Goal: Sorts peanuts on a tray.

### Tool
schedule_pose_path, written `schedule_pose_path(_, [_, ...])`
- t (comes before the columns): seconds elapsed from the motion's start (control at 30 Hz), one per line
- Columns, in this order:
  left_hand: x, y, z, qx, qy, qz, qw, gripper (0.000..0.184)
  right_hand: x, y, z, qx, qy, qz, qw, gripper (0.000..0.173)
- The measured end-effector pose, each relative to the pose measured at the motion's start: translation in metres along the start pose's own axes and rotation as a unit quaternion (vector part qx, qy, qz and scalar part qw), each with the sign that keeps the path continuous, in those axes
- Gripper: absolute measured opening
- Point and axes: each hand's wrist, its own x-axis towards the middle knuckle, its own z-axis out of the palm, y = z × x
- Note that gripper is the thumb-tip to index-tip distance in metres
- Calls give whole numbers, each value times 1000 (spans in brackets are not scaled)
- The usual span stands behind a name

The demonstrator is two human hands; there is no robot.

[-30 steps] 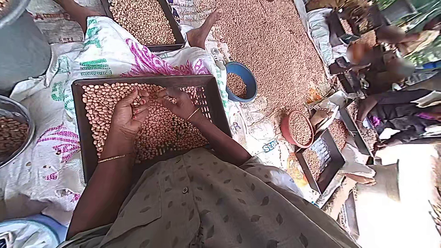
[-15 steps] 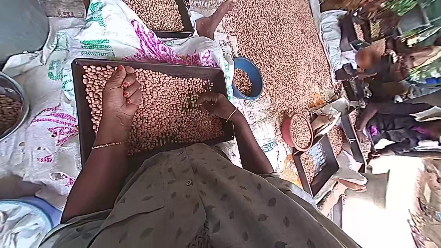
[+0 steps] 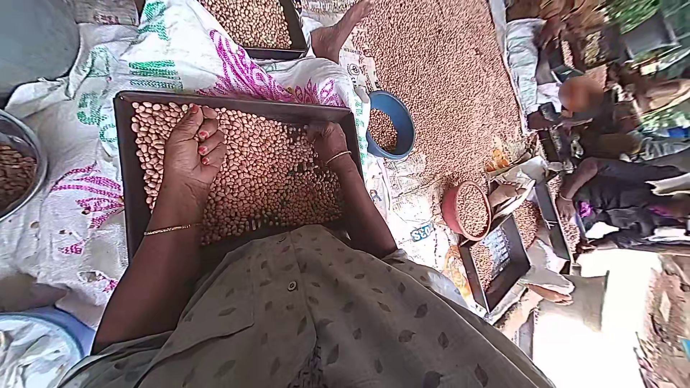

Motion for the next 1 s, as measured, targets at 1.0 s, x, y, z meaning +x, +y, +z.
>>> schedule_pose_path(1.0, [-3, -10, 7, 164, -67, -128, 976, 51, -44, -35, 20, 419, -3, -26, 907, 19])
